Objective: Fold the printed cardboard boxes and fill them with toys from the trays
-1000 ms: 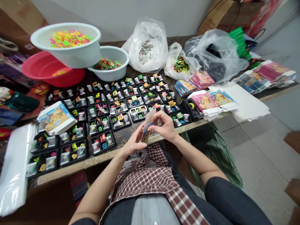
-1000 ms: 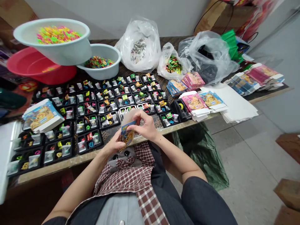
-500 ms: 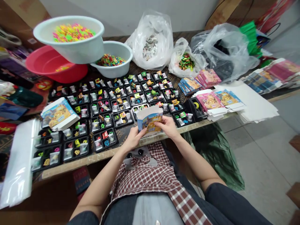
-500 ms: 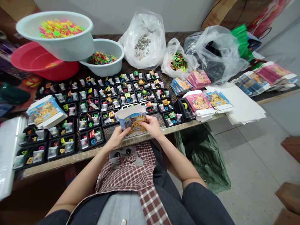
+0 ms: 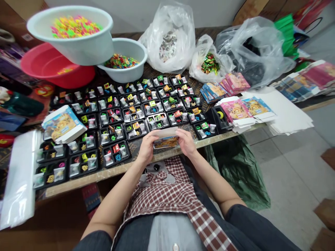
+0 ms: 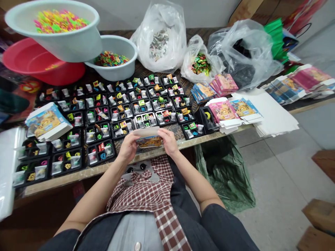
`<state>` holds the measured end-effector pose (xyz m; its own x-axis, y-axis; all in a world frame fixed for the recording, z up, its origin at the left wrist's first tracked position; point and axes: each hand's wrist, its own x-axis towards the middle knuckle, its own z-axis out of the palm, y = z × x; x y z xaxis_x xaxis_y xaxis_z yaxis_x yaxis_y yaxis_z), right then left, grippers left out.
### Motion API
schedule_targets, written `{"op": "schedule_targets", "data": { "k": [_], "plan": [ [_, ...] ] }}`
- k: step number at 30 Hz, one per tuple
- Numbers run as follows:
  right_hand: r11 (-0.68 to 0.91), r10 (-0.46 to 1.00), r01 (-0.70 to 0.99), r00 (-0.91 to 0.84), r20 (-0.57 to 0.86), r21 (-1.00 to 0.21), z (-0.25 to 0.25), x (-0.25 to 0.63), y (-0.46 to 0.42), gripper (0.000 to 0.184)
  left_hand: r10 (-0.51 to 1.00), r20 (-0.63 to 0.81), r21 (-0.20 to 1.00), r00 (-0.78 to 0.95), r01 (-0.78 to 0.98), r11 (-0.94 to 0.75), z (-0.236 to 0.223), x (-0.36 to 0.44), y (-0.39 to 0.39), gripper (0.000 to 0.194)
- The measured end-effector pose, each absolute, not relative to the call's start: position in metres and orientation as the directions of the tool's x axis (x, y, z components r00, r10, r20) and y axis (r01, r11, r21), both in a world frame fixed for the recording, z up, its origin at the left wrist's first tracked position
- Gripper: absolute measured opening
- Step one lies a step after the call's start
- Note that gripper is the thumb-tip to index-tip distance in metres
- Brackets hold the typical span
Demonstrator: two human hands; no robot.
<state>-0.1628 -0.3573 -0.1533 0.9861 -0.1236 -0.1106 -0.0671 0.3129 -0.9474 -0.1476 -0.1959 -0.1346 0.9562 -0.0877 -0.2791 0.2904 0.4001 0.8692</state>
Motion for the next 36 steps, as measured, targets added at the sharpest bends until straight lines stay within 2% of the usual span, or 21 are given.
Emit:
{"op": "schedule_targets", "data": {
  "k": [2,4,7,9,13,18,20,22,24,26,28,31,34,36],
  "plan": [
    [0.296,-0.105,-0.088,0.987,-0.124,-0.951,-0.148,-0.159,-0.355,0.013,-0.062,-0.270,0.881,0.961,0.273,0.386,-0.133,-0.147,-0.198,0.026],
    [0.313,-0.127,-0.046,0.988,-0.090,-0.949,-0.145,-0.158,-0.350,0.016,-0.001,-0.237,0.890,0.972,0.217,0.400,-0.133,-0.148,-0.202,0.023],
    [0.347,-0.241,0.106,0.970,0.020,-0.932,-0.148,-0.159,-0.338,0.010,0.108,-0.153,0.887,0.982,0.088,0.454,-0.135,-0.151,-0.210,0.010],
    [0.325,-0.317,0.188,0.945,0.081,-0.927,-0.152,-0.160,-0.333,0.013,0.121,-0.120,0.882,0.985,0.050,0.468,-0.137,-0.152,-0.213,0.006],
    [0.134,-0.375,0.227,0.912,0.163,-0.965,-0.156,-0.161,-0.338,0.015,0.037,-0.059,0.924,0.998,0.040,0.380,-0.142,-0.150,-0.208,0.015],
    [-0.038,-0.251,0.193,0.948,0.196,-0.981,-0.152,-0.160,-0.354,0.018,-0.102,0.026,0.963,0.994,0.003,0.270,-0.150,-0.144,-0.195,0.028],
    [-0.083,-0.208,0.184,0.958,0.198,-0.979,-0.152,-0.160,-0.359,0.016,-0.136,0.070,0.985,0.988,-0.048,0.164,-0.152,-0.142,-0.191,0.025],
    [-0.095,-0.176,0.195,0.962,0.210,-0.976,-0.153,-0.159,-0.364,0.015,-0.158,0.178,0.984,0.971,-0.176,0.022,-0.155,-0.139,-0.187,0.021],
    [-0.095,-0.140,0.216,0.963,0.228,-0.972,-0.155,-0.158,-0.370,0.013,-0.195,0.342,0.924,0.919,-0.367,-0.108,-0.160,-0.136,-0.180,0.020],
    [-0.126,-0.081,0.243,0.964,0.254,-0.962,-0.156,-0.158,-0.378,0.011,-0.258,0.494,0.810,0.830,-0.548,-0.208,-0.165,-0.133,-0.172,0.017],
    [-0.186,-0.005,0.292,0.954,0.298,-0.938,-0.158,-0.158,-0.387,0.010,-0.326,0.584,0.691,0.743,-0.666,-0.281,-0.170,-0.132,-0.164,0.016],
    [-0.253,0.064,0.384,0.922,0.381,-0.888,-0.163,-0.158,-0.393,0.009,-0.373,0.657,0.575,0.655,-0.755,-0.315,-0.175,-0.131,-0.160,0.016],
    [-0.258,0.061,0.429,0.901,0.429,-0.866,-0.167,-0.159,-0.387,0.011,-0.371,0.679,0.535,0.634,-0.773,-0.342,-0.171,-0.131,-0.169,0.010],
    [-0.286,0.071,0.444,0.894,0.443,-0.849,-0.164,-0.161,-0.382,0.013,-0.400,0.645,0.524,0.652,-0.757,-0.389,-0.164,-0.130,-0.181,0.013]
  ]
}}
